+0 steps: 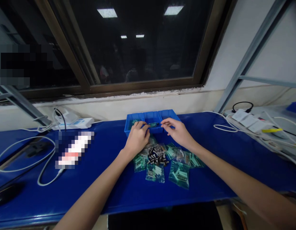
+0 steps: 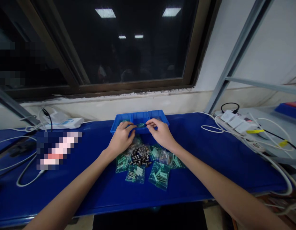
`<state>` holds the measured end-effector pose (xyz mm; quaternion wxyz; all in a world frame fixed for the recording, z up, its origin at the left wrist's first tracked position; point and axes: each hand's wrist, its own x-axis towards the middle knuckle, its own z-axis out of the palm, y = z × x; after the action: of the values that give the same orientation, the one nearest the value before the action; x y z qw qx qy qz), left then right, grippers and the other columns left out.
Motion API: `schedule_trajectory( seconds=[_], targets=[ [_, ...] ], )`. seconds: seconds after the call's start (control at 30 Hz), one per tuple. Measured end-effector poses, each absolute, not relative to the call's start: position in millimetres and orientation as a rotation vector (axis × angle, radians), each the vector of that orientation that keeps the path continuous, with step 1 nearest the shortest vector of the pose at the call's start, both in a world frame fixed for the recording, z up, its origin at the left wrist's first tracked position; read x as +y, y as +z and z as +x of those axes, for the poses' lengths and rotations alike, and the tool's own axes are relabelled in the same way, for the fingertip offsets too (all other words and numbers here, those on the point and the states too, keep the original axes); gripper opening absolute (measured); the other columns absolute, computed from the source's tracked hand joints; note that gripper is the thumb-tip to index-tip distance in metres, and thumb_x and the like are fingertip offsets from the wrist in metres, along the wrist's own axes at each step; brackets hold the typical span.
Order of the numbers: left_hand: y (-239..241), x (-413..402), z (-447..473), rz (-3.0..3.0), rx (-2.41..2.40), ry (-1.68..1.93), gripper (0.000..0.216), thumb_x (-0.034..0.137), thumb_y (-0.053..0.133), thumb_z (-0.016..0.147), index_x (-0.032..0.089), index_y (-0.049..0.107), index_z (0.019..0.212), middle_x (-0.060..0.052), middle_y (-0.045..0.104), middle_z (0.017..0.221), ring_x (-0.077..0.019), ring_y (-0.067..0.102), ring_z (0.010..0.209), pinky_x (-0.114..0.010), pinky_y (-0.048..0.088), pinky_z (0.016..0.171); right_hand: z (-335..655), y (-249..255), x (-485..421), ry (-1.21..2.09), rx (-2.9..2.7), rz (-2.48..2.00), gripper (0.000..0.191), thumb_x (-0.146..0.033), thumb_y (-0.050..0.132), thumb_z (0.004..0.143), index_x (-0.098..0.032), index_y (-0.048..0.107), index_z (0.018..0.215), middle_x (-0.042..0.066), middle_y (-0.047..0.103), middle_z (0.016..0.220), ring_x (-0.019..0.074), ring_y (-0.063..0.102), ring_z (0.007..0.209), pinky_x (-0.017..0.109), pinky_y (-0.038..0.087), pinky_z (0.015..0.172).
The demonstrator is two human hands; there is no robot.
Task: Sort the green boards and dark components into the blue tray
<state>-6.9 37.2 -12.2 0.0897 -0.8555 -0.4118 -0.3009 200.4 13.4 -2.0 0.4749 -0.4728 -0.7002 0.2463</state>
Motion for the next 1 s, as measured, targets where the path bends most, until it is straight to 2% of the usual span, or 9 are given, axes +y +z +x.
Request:
schedule_trajectory(
  seconds=[0.13,0.23,0.3,0.47,0.57,0.67,0.77,0.87,1.0],
  targets=[
    [-8.4,40.2,-11.9,-2.509,-1.285,-0.895,0.023,0.017,0.051,0.09,0.016,0.067,0.107,-0.011,0.062,0.106,-0.0262,0.055,0.1,-0.043,0.049,0.089,198.2,14.3,45.6,0.183,-2.194,-1.235,0.024,-0.017,0.05,0.089,-0.023,0.069,0.102,0.008,0.07,0.104,0.0266,0.061,0.102,0.043,0.045,0.091],
    [-4.5,43.2,-17.7,-2.468,-1.286,-0.945,0.021,0.017,0.052,0.088,0.017,0.067,0.102,-0.01,0.062,0.1,-0.0255,0.056,0.095,-0.043,0.048,0.088,182.0,28.0,81.5,0.206,-2.465,-1.384,0.016,-0.018,0.06,0.085,-0.023,0.072,0.094,0.009,0.071,0.093,0.027,0.063,0.096,0.037,0.047,0.08],
    [-2.3,45.6,-22.1,-2.44,-1.285,-1.002,0.019,0.014,0.052,0.087,0.017,0.067,0.099,-0.009,0.061,0.097,-0.0248,0.057,0.093,-0.042,0.048,0.089,167.9,32.3,102.0,0.255,-2.541,-1.427,0.01,-0.018,0.077,0.069,-0.021,0.072,0.077,0.007,0.069,0.075,0.0254,0.065,0.081,0.033,0.047,0.069],
    [1.3,49.2,-28.9,-2.417,-1.32,-1.057,0.019,0.013,0.049,0.088,0.017,0.066,0.095,-0.009,0.061,0.096,-0.0253,0.057,0.092,-0.041,0.048,0.088,148.1,36.0,124.9,0.314,-2.591,-1.506,0.025,-0.007,0.083,0.054,-0.02,0.061,0.052,-0.001,0.055,0.05,0.016,0.057,0.054,0.027,0.041,0.054],
    [2.5,48.7,-28.9,-2.419,-1.339,-1.064,0.018,0.014,0.049,0.088,0.017,0.064,0.098,-0.009,0.061,0.097,-0.0263,0.057,0.095,-0.041,0.048,0.088,155.1,48.8,126.4,0.288,-2.559,-1.483,0.024,-0.009,0.084,0.053,-0.02,0.065,0.061,-0.001,0.06,0.057,0.0157,0.058,0.06,0.026,0.041,0.056],
    [3.7,47.7,-28.3,-2.424,-1.367,-1.113,0.025,0.014,0.05,0.088,0.017,0.06,0.11,-0.01,0.06,0.102,-0.0265,0.057,0.097,-0.039,0.049,0.086,164.1,65.1,125.5,0.213,-2.461,-1.454,0.016,-0.016,0.08,0.066,-0.017,0.069,0.078,0.004,0.067,0.073,0.0183,0.061,0.071,0.027,0.043,0.062],
    [5.3,47.7,-30.2,-2.414,-1.357,-1.202,0.032,0.011,0.049,0.087,0.018,0.055,0.118,-0.01,0.057,0.108,-0.0254,0.057,0.099,-0.038,0.049,0.086,157.5,69.1,123.0,0.305,-2.281,-1.408,0.017,-0.023,0.072,0.079,-0.014,0.068,0.093,0.005,0.07,0.077,0.0162,0.062,0.067,0.026,0.044,0.061],
    [7.2,50.2,-36.4,-2.308,-1.398,-1.301,0.031,0.007,0.047,0.085,0.018,0.056,0.112,-0.01,0.054,0.108,-0.0246,0.058,0.099,-0.037,0.049,0.087,135.8,61.0,120.7,0.42,-2.243,-1.316,0.017,-0.022,0.071,0.081,-0.013,0.069,0.096,0.005,0.07,0.076,0.0144,0.062,0.061,0.025,0.046,0.061],
    [8.2,57.4,-47.4,-2.191,-1.511,-1.361,0.023,0.007,0.047,0.083,0.019,0.057,0.1,-0.009,0.052,0.102,-0.0226,0.059,0.091,-0.036,0.05,0.082,120.7,55.1,112.4,0.309,-2.202,-1.252,0.026,-0.02,0.069,0.082,-0.011,0.068,0.107,0.011,0.071,0.097,0.0204,0.064,0.089,0.029,0.046,0.079]
  ],
)
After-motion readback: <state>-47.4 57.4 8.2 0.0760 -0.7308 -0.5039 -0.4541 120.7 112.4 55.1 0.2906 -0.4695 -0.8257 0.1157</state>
